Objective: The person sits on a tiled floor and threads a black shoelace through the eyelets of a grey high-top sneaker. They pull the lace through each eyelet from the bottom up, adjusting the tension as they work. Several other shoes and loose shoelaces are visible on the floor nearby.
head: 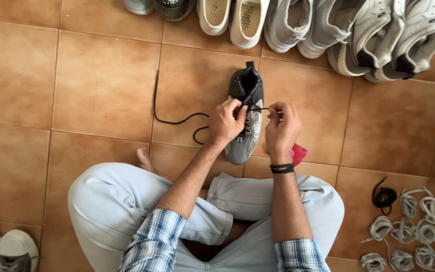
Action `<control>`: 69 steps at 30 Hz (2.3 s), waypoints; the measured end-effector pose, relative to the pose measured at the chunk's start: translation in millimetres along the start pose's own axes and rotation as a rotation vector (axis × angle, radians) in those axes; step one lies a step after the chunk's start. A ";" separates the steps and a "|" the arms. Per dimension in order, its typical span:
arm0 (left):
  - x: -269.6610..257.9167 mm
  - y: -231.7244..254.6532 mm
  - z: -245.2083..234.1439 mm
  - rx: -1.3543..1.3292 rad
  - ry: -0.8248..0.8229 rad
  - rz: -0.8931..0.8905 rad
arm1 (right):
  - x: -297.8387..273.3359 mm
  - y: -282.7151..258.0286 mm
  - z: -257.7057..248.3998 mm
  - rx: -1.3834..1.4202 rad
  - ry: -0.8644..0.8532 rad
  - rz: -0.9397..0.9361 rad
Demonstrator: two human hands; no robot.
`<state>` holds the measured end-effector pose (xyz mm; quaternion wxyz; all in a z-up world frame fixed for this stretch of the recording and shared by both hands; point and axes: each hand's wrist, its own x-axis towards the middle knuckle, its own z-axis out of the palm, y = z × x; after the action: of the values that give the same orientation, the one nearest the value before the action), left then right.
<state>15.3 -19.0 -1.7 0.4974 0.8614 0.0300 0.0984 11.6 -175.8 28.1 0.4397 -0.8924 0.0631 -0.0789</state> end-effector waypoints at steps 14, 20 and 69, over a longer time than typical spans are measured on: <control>12.1 27.1 -26.6 -0.031 -0.194 0.268 | 6.9 7.0 6.0 0.294 -0.184 -0.057; 11.8 14.6 -21.1 -0.103 -0.128 0.160 | 3.3 -4.5 8.7 0.198 -0.179 0.020; -13.5 13.0 -11.2 0.064 -0.097 0.187 | -33.2 71.4 56.4 0.523 -0.136 0.181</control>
<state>-0.7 -18.0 13.1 0.4591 0.8797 -0.0715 0.1016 -12.9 -169.2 -65.3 0.6637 -0.7425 0.0905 0.0072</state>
